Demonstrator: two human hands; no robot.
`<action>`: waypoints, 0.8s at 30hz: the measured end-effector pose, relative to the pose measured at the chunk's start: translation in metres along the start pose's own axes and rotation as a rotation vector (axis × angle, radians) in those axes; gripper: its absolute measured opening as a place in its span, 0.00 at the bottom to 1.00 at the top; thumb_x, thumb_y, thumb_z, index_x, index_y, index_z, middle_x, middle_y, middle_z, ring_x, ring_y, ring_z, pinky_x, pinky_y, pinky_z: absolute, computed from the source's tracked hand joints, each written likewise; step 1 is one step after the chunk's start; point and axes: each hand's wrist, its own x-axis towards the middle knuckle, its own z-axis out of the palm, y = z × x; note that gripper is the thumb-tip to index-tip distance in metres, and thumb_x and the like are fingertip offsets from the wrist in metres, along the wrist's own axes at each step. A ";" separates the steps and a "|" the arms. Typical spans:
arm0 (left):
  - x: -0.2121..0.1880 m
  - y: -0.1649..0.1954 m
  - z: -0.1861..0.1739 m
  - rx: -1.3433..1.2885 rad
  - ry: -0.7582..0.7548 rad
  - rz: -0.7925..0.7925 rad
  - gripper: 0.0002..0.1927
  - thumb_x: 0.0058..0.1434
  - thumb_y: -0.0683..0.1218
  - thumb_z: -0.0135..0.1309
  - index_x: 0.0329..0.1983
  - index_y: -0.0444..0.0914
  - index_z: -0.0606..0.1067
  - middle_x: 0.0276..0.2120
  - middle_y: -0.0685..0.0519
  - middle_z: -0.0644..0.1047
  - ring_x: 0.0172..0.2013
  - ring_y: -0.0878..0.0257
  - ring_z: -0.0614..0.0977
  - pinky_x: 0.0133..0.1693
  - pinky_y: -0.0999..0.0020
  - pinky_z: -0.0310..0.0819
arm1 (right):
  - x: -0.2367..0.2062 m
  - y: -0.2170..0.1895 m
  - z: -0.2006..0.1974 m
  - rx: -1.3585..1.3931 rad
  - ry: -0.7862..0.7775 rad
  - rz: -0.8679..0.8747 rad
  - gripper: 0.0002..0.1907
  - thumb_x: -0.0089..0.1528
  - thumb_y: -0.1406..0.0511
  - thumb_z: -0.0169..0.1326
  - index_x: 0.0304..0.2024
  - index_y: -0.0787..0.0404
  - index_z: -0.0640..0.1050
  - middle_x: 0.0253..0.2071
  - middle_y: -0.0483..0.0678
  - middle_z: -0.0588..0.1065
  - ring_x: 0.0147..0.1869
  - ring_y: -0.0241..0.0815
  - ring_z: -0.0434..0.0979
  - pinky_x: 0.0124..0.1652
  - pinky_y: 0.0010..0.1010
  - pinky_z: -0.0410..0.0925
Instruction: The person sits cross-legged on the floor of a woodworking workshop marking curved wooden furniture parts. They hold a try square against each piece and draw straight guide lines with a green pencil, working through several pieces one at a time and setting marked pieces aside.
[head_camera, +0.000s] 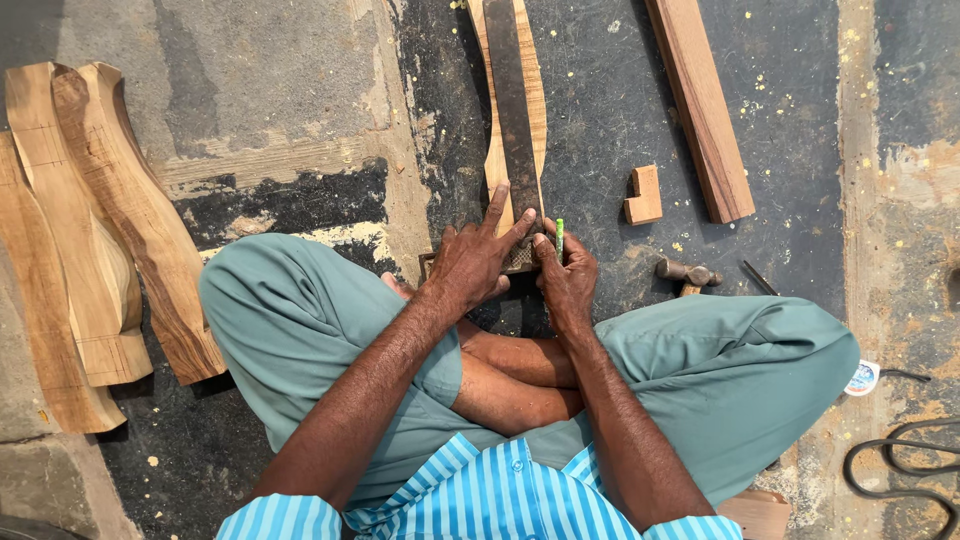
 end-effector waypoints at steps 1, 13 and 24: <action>0.001 0.000 0.000 0.000 0.006 0.006 0.58 0.50 0.55 0.73 0.78 0.59 0.49 0.76 0.40 0.35 0.47 0.44 0.81 0.47 0.40 0.77 | 0.000 0.000 0.000 0.014 0.000 0.006 0.20 0.67 0.61 0.59 0.59 0.61 0.79 0.28 0.39 0.74 0.24 0.25 0.66 0.21 0.19 0.61; 0.006 0.002 0.001 0.032 -0.012 0.022 0.59 0.51 0.53 0.73 0.79 0.55 0.48 0.76 0.35 0.36 0.44 0.46 0.84 0.50 0.38 0.76 | 0.000 -0.006 0.002 0.005 0.022 0.048 0.20 0.66 0.61 0.59 0.60 0.60 0.79 0.32 0.38 0.77 0.25 0.23 0.67 0.22 0.19 0.62; 0.005 0.006 -0.005 0.067 -0.058 -0.010 0.60 0.50 0.54 0.74 0.79 0.55 0.48 0.76 0.34 0.36 0.43 0.49 0.84 0.53 0.42 0.76 | 0.007 -0.003 -0.024 0.027 0.072 0.277 0.15 0.66 0.64 0.50 0.53 0.66 0.78 0.28 0.42 0.73 0.24 0.29 0.72 0.22 0.21 0.63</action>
